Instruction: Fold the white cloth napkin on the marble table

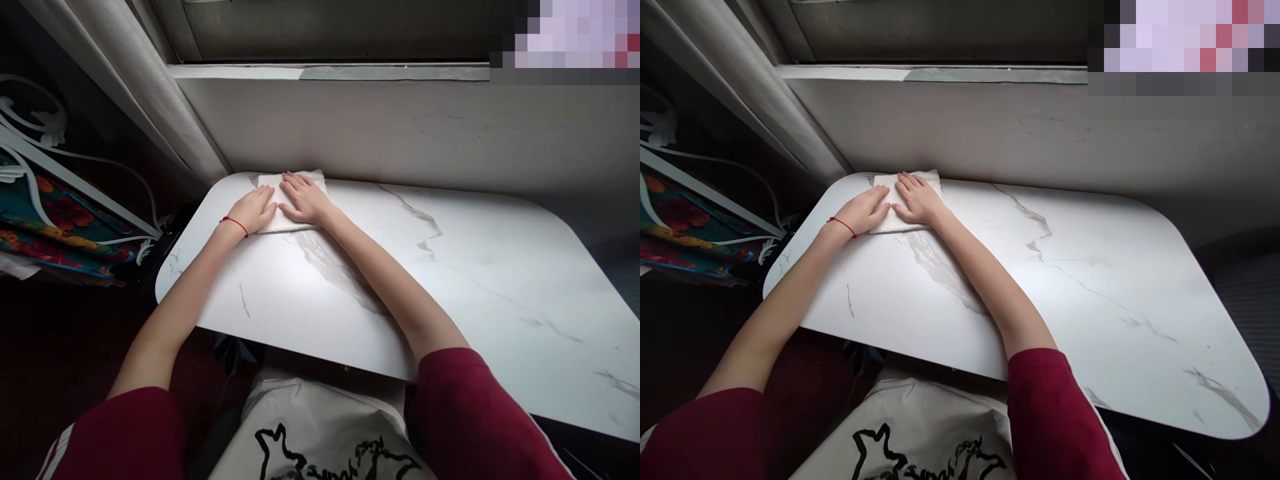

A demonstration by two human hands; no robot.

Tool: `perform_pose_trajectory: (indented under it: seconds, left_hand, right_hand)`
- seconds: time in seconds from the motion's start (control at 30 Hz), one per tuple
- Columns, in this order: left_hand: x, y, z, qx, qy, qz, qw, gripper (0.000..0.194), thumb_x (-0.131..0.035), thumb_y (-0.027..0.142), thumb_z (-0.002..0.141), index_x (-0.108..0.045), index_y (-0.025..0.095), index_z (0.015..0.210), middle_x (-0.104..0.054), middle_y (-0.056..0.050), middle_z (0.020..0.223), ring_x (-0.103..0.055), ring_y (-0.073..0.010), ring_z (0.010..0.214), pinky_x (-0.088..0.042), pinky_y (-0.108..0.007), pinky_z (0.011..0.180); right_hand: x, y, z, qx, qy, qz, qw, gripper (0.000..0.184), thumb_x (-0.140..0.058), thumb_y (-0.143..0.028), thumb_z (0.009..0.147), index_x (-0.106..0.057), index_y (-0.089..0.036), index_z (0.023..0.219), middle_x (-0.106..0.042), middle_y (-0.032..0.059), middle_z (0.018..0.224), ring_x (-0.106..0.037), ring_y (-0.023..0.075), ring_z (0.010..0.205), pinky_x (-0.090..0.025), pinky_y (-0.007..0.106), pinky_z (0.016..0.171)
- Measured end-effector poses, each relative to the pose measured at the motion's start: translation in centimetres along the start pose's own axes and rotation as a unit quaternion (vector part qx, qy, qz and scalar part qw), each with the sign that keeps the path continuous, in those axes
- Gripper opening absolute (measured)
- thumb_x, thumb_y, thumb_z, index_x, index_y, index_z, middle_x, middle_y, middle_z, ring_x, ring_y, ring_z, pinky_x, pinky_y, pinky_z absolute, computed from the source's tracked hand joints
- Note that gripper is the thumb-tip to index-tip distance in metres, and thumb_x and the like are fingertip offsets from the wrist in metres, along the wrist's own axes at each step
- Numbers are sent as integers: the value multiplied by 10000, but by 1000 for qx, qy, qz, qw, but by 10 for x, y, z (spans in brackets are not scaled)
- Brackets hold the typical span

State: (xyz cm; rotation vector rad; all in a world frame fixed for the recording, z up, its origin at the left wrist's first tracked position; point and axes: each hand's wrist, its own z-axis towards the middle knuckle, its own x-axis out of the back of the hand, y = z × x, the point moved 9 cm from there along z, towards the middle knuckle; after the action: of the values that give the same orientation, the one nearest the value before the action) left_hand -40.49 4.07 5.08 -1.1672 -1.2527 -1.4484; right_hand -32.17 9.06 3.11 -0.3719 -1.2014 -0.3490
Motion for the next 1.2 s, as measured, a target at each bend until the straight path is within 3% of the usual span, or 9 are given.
perform_pose_trajectory:
  seconds: [0.17,0.33,0.63,0.83,1.0,1.2]
  left_hand:
    - [20,-11,-19,68,-58,-62,994,528,-370,361,980,-561,163,1430,-594,-84,1474,-569,-240,1328,-417,-339,1150]
    - [31,-15,-59,115,-87,-66,987,460,-400,407,964,-647,249,1319,-666,-39,1389,-611,-249,1265,-460,-344,1095]
    - [23,19,-166,179,25,94,979,412,-372,333,974,-614,174,1268,-726,-135,1174,-713,-311,1026,-554,-373,800]
    - [32,7,-216,191,28,110,975,419,-383,389,988,-622,193,1271,-747,-121,1170,-739,-312,962,-547,-357,720]
    - [39,-8,-232,233,-24,110,966,438,-376,407,992,-614,205,1300,-758,-122,1137,-743,-333,967,-544,-376,739]
    - [38,-11,-217,223,-86,133,962,437,-386,401,967,-596,186,1284,-756,-141,1106,-738,-355,976,-546,-398,721]
  right_hand:
    - [0,-23,-8,-9,-6,-2,1000,660,-395,-454,1013,-436,38,1450,-349,291,1610,-310,376,1515,-228,545,1229]
    - [4,-71,-26,1,-9,0,1000,677,-404,-461,1018,-420,46,1466,-329,299,1617,-295,390,1524,-222,543,1234]
    - [12,-162,-65,54,-10,12,998,670,-373,-469,1023,-405,32,1468,-329,301,1614,-281,402,1528,-200,567,1249]
    - [14,-210,-73,86,17,34,996,657,-402,-473,1024,-420,23,1454,-361,325,1586,-321,423,1502,-247,612,1210]
    - [10,-232,-69,107,18,28,994,660,-413,-486,1026,-409,-16,1490,-375,312,1580,-341,414,1493,-259,590,1206]
    - [4,-231,-53,111,11,25,993,662,-408,-464,1013,-415,-3,1487,-370,308,1584,-325,419,1497,-243,577,1219]
